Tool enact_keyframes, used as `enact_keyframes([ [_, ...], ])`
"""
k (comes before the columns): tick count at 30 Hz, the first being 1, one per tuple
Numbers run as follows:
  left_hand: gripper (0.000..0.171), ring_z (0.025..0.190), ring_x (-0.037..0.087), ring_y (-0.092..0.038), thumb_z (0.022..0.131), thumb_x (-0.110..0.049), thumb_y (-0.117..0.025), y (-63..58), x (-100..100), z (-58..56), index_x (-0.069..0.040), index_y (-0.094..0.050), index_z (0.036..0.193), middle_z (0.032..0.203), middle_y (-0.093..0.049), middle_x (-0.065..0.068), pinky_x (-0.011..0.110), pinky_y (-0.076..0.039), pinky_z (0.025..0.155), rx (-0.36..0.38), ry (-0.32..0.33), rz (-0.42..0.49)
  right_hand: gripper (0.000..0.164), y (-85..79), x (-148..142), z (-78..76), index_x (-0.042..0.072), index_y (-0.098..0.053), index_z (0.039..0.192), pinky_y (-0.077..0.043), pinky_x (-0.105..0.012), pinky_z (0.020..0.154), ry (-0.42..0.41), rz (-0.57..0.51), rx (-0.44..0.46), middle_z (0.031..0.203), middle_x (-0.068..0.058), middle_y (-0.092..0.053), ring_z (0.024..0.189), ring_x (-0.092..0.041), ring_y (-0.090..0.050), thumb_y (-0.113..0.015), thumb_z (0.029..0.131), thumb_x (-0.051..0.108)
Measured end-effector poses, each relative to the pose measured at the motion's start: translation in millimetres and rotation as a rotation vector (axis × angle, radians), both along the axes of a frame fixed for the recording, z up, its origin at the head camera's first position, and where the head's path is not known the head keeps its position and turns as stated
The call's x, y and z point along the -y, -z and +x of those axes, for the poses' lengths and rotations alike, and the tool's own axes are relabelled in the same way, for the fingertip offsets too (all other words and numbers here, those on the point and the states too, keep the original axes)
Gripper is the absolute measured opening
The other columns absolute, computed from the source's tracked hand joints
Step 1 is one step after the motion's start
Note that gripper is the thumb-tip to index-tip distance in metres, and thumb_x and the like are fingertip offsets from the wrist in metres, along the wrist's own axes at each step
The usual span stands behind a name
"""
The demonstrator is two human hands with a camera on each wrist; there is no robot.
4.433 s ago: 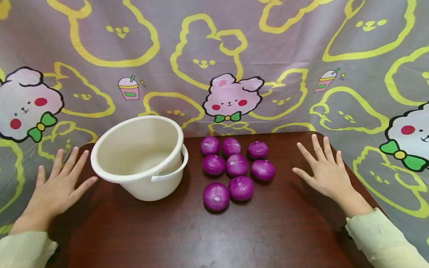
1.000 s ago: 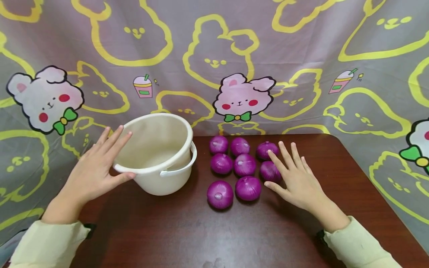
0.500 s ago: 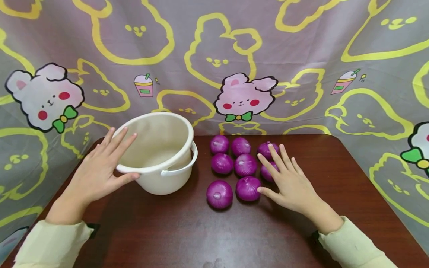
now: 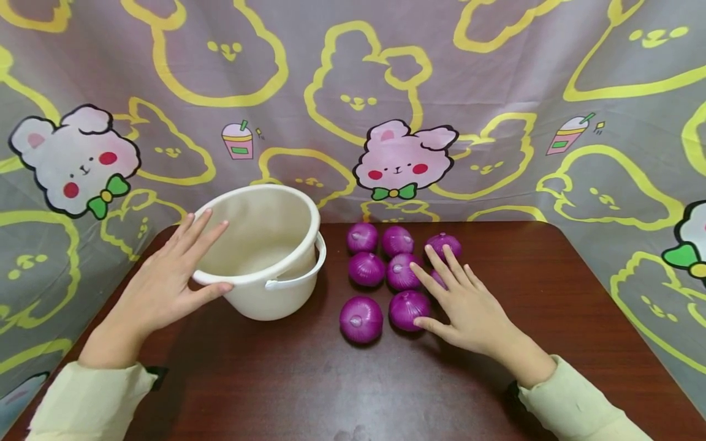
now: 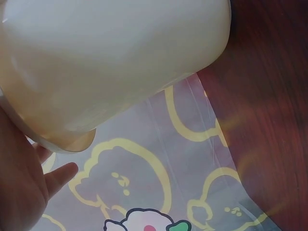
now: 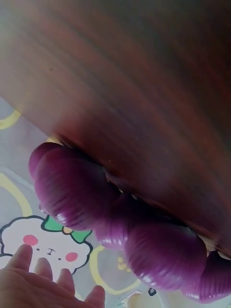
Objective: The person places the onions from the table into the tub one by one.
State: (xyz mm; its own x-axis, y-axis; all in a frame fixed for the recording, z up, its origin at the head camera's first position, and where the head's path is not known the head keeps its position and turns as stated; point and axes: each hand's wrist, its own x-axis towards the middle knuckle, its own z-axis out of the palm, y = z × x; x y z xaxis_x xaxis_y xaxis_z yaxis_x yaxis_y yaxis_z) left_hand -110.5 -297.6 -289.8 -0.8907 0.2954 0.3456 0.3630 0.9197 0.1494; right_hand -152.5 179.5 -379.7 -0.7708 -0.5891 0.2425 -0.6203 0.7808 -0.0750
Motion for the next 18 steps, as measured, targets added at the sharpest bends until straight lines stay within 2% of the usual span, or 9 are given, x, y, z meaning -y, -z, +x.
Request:
enact_keyframes([
  [4, 0.092, 0.156, 0.032, -0.012, 0.08, -0.048, -0.076, 0.6, -0.8, 0.1, -0.031, -0.03, 0.157, 0.167, -0.018, 0.004, 0.07, -0.036, 0.102, -0.004, 0.001, 0.011, 0.087, 0.8, 3.6, 2.6, 0.029, -0.025, 0.159, -0.028, -0.067, 0.115, -0.031, -0.001, 0.015, 0.17, -0.002, -0.001, 0.155, -0.038, -0.004, -0.06, 0.087, 0.066],
  [8, 0.092, 0.156, 0.031, -0.01, 0.08, -0.049, -0.076, 2.2, -0.4, 0.2, -0.031, -0.03, 0.157, 0.168, -0.018, 0.004, 0.07, -0.035, 0.103, -0.005, -0.003, 0.018, 0.087, 1.4, 6.6, 4.2, 0.029, -0.026, 0.158, -0.029, -0.066, 0.115, -0.068, -0.005, 0.028, 0.169, -0.005, -0.006, 0.156, -0.037, -0.004, -0.062, 0.087, 0.064],
  [13, 0.091, 0.156, 0.03, -0.009, 0.08, -0.051, -0.075, 2.6, -1.0, 0.8, -0.033, -0.03, 0.157, 0.168, -0.016, 0.003, 0.073, -0.034, 0.102, 0.005, -0.019, 0.014, 0.087, 2.0, 8.3, 5.9, 0.031, -0.023, 0.159, -0.029, -0.066, 0.114, -0.11, 0.0, 0.067, 0.168, -0.007, -0.014, 0.155, -0.035, -0.009, -0.062, 0.088, 0.062],
  [18, 0.09, 0.156, 0.032, -0.006, 0.081, -0.055, -0.073, 3.8, 0.6, 0.4, -0.033, -0.03, 0.157, 0.168, -0.014, 0.002, 0.077, -0.03, 0.102, 0.009, -0.027, 0.017, 0.087, 1.7, 8.0, 6.2, 0.03, -0.023, 0.159, -0.03, -0.064, 0.116, -0.149, 0.015, 0.096, 0.168, -0.006, -0.015, 0.155, -0.035, -0.012, -0.062, 0.088, 0.062],
])
